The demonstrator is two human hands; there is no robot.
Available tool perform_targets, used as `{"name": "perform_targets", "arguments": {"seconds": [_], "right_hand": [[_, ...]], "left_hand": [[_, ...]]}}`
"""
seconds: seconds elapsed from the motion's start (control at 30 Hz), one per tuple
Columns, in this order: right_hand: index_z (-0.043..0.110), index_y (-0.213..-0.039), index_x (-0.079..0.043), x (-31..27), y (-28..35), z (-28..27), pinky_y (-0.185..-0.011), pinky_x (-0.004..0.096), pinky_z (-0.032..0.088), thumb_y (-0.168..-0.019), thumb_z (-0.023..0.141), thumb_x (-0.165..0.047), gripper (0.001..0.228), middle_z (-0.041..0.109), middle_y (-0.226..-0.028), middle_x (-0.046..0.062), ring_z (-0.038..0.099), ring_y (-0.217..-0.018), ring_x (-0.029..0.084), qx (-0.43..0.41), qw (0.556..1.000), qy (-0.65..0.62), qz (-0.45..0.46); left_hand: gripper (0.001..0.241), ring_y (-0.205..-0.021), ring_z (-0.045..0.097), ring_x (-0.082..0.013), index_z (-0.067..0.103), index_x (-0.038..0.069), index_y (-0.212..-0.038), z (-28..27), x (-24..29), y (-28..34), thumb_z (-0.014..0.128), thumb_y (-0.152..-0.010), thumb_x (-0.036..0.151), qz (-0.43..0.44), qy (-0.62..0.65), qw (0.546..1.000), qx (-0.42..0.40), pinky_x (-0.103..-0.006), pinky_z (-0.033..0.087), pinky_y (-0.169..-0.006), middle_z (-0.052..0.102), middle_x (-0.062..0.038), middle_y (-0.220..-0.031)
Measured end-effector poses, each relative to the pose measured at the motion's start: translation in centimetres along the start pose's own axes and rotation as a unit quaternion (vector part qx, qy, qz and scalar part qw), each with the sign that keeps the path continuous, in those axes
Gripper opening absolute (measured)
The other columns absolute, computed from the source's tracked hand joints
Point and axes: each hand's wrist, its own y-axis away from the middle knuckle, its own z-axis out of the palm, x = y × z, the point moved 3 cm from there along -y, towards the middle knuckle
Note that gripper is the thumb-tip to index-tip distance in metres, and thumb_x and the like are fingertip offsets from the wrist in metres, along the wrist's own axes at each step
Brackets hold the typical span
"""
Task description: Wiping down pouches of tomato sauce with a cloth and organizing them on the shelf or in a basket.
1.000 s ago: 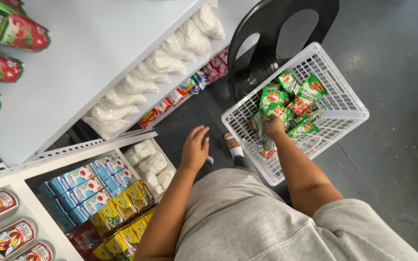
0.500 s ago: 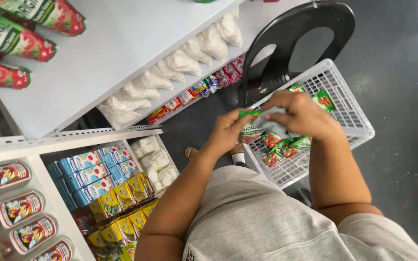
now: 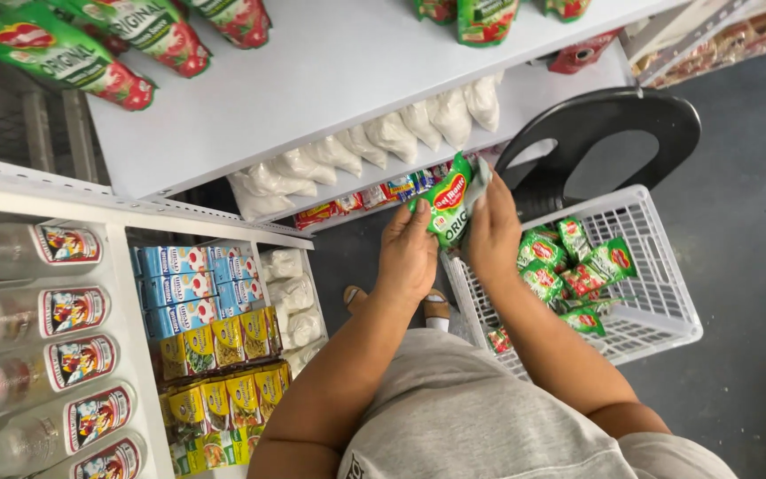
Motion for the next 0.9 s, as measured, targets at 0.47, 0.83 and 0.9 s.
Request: {"name": "perform_targets", "arguments": {"seconds": [0.47,0.83,0.9], "right_hand": [[0.068,-0.119,-0.008,0.5,2.0,4.2,-0.089,0.047,0.062,-0.1,0.065,-0.037,0.034,0.074,-0.106,0.015,0.075,-0.098,0.03,-0.016,0.717,-0.54,0.44],[0.07,-0.098,0.0,1.0,1.5,4.8,-0.075,0.042,0.064,-0.088,0.082,-0.005,0.017,0.075,-0.088,0.017,0.077,-0.079,0.027,-0.015,0.835,-0.442,0.326],[0.069,-0.098,0.001,1.9,1.7,5.3,-0.074,0.04,0.064,-0.088,0.081,-0.005,0.017,0.075,-0.087,0.016,0.077,-0.079,0.026,-0.025,0.841,-0.438,0.316]], "left_hand": [[0.02,-0.107,0.065,-0.0214,0.071,0.0,-0.115,1.1,8.0,1.7,0.058,-0.107,0.013,0.141,0.023,0.987,-0.078,-0.0472,0.054,-0.1,0.072,-0.016,-0.108],[0.039,-0.119,0.061,-0.0218,0.061,0.001,-0.135,-5.9,4.4,-0.8,0.067,-0.097,0.003,0.224,-0.031,0.972,-0.069,-0.0487,0.051,-0.105,0.068,-0.013,-0.132],[0.037,-0.121,0.06,-0.0228,0.062,0.001,-0.135,-6.9,4.2,-1.4,0.065,-0.098,0.001,0.222,0.014,0.972,-0.074,-0.0496,0.05,-0.106,0.068,-0.014,-0.131]]}}
